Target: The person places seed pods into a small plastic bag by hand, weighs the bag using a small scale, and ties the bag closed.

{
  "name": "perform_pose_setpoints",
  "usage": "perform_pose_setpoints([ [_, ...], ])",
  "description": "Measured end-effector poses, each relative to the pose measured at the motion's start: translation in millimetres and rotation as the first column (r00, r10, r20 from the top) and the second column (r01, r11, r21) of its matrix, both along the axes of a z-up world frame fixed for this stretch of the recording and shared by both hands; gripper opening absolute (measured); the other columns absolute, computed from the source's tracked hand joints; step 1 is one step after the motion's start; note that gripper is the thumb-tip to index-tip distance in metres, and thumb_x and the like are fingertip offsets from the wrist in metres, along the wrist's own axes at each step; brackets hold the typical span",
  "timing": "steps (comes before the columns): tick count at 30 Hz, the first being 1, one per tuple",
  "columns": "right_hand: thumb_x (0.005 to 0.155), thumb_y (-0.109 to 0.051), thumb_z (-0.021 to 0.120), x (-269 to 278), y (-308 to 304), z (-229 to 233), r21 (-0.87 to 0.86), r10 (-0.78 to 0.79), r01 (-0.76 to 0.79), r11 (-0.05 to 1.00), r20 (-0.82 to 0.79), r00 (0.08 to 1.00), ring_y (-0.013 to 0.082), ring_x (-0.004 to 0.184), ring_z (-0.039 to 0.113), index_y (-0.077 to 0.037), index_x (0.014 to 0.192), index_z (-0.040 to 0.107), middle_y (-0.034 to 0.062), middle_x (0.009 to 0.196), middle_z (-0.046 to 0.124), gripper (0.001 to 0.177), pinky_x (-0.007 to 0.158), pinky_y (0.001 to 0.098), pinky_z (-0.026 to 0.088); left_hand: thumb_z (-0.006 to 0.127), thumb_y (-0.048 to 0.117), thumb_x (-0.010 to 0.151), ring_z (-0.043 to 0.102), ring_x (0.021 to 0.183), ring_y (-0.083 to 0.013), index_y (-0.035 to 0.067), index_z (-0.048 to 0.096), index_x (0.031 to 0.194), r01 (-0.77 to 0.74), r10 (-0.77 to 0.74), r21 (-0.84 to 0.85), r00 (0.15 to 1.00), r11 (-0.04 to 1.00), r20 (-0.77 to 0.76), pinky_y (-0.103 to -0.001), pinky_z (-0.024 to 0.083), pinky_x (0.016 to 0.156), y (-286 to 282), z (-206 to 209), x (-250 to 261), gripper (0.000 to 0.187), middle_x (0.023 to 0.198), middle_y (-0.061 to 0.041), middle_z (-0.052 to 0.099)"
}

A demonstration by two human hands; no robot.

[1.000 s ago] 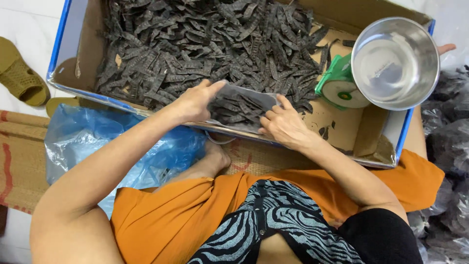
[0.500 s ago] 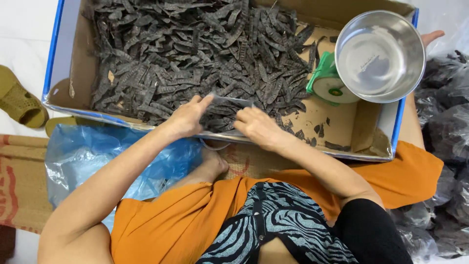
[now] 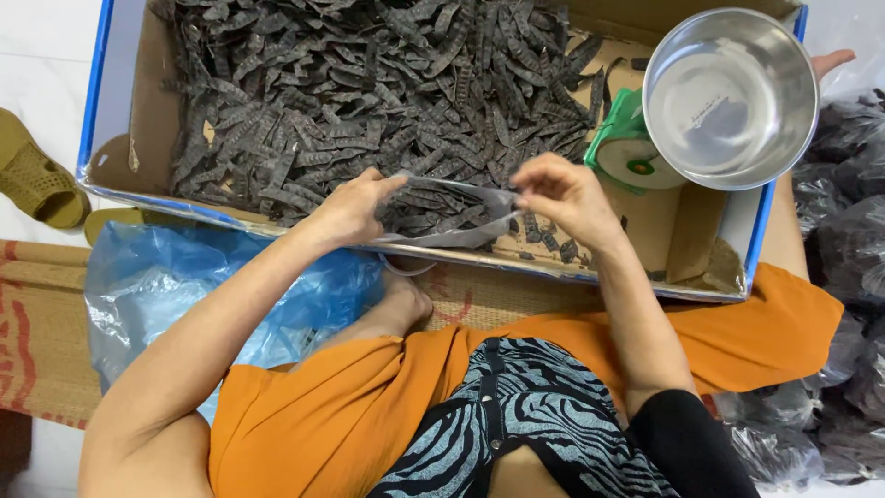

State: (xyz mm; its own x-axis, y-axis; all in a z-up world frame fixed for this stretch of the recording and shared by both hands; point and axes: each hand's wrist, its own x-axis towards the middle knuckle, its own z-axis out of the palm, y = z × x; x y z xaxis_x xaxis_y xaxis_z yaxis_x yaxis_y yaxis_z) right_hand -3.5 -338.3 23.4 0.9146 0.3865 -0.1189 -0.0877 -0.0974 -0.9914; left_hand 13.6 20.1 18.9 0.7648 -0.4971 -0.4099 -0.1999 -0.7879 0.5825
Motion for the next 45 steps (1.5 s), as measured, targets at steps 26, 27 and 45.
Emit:
perform_pose_setpoints([
  [26, 0.072, -0.017, 0.084, 124, -4, -192, -0.818, 0.1, 0.097, 0.567, 0.186, 0.978, 0.0407, 0.096, 0.069, -0.003, 0.096, 0.071, 0.0219, 0.1, 0.071, 0.03, 0.082, 0.0496, 0.054, 0.079, 0.003, 0.065, 0.059, 0.115, -0.0426, -0.002, 0.047, 0.143, 0.059, -0.06, 0.016, 0.997, 0.998, 0.039, -0.046, 0.05, 0.095, -3, -9, -4, 0.085, 0.125, -0.022, 0.055],
  [27, 0.078, -0.016, 0.08, 126, -15, -193, -0.768, 0.056, 0.138, 0.626, 0.221, 0.974, 0.0393, 0.098, 0.071, -0.002, 0.097, 0.071, 0.0222, 0.101, 0.072, 0.025, 0.087, 0.0475, 0.055, 0.079, 0.003, 0.065, 0.059, 0.115, -0.0425, -0.002, 0.047, 0.143, 0.06, -0.06, 0.02, 0.997, 0.998, 0.039, -0.046, 0.05, 0.095, -3, -9, -3, 0.085, 0.125, -0.021, 0.056],
  [45, 0.085, -0.031, 0.079, 186, 67, -214, -0.825, -0.121, 0.282, 0.491, 0.256, 0.959, 0.0483, 0.104, 0.066, 0.003, 0.111, 0.061, 0.0299, 0.106, 0.07, 0.046, 0.089, 0.0554, 0.052, 0.077, 0.001, 0.064, 0.06, 0.114, -0.0417, -0.002, 0.047, 0.144, 0.083, -0.082, -0.014, 0.994, 0.996, 0.077, -0.046, 0.052, 0.094, -1, -15, -8, 0.085, 0.124, -0.021, 0.055],
])
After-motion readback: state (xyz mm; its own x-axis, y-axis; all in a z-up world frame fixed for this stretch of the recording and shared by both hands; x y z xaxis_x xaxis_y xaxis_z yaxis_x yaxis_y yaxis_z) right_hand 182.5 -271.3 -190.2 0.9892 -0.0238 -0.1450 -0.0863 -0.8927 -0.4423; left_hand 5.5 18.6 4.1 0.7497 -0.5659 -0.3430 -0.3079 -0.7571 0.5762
